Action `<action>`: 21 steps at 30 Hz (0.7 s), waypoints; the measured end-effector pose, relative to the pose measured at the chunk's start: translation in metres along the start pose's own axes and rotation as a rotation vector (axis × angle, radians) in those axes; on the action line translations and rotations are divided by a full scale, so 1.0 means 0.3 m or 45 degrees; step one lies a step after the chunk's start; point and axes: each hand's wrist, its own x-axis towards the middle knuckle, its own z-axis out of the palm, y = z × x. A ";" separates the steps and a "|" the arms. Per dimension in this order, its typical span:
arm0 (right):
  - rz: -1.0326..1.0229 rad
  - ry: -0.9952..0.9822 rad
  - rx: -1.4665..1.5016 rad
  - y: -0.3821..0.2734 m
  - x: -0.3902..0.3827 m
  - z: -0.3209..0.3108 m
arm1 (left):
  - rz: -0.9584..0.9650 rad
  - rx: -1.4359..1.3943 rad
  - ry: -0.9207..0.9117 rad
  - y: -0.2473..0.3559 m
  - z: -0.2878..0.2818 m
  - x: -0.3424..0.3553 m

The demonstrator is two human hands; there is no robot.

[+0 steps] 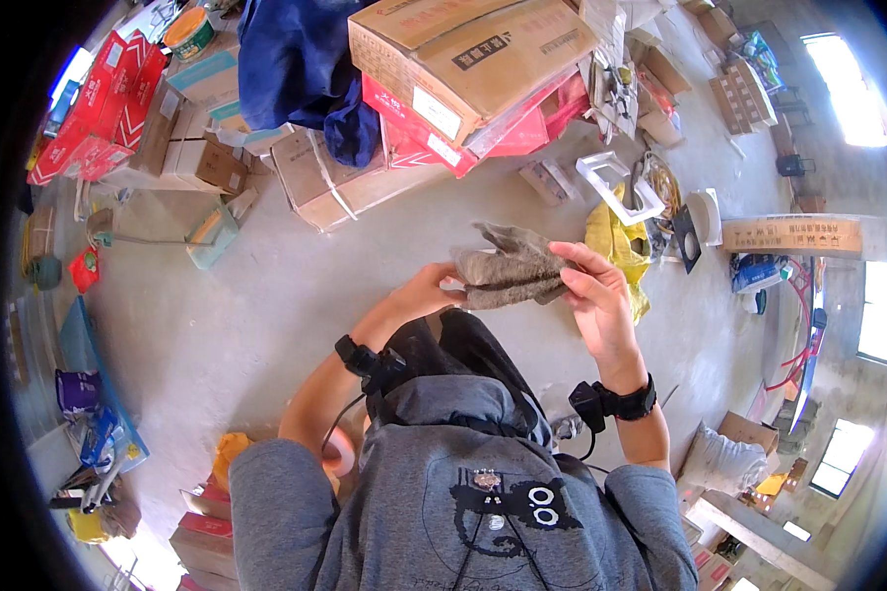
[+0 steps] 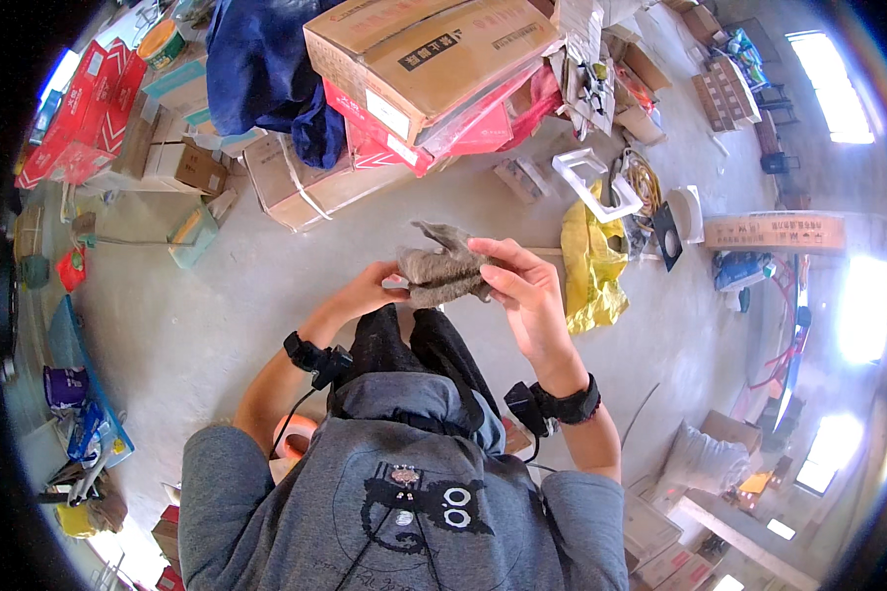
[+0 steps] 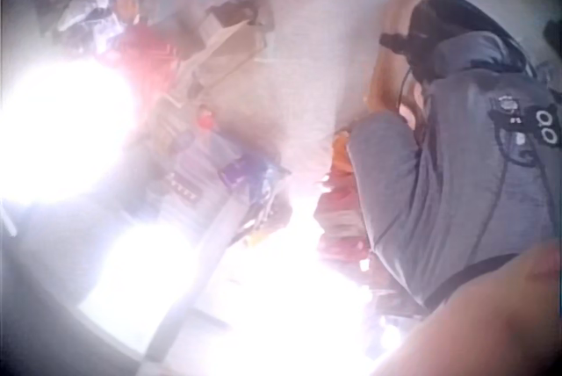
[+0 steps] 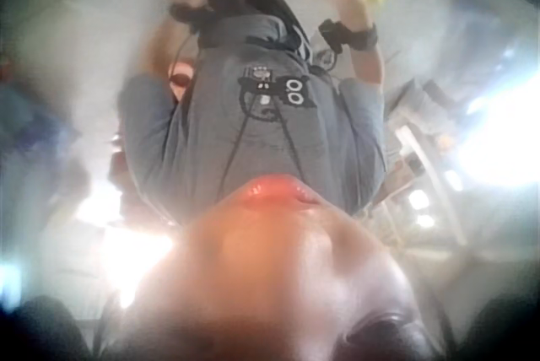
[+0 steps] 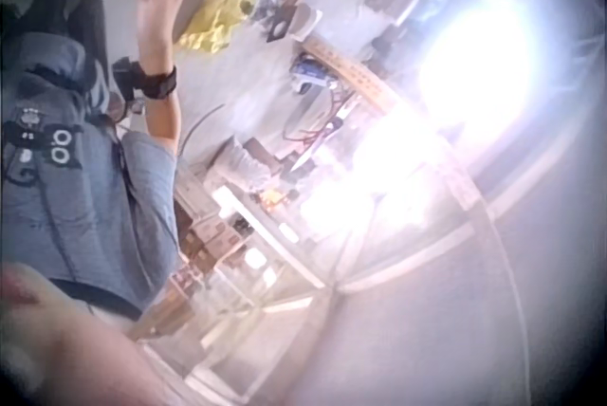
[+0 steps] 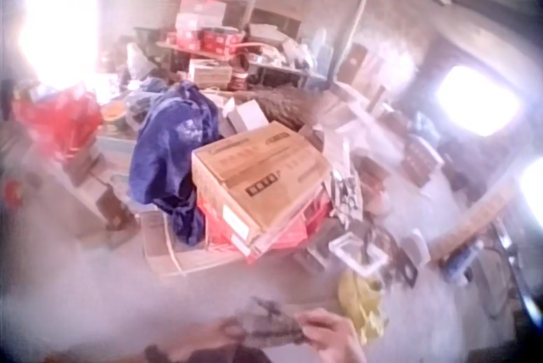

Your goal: The person wipes the exterior surface of a red cardboard box with a cloth and then places the cloth inside an open brown box.

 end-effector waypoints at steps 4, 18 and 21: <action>0.072 0.037 0.114 0.024 0.009 -0.024 | -0.029 -0.581 0.107 0.012 0.013 0.002; -0.003 0.081 0.006 0.057 -0.032 -0.049 | -0.013 -0.918 0.214 -0.018 0.037 0.051; -0.006 0.095 -0.003 0.053 -0.035 -0.035 | -0.050 -0.915 0.207 0.026 0.064 0.072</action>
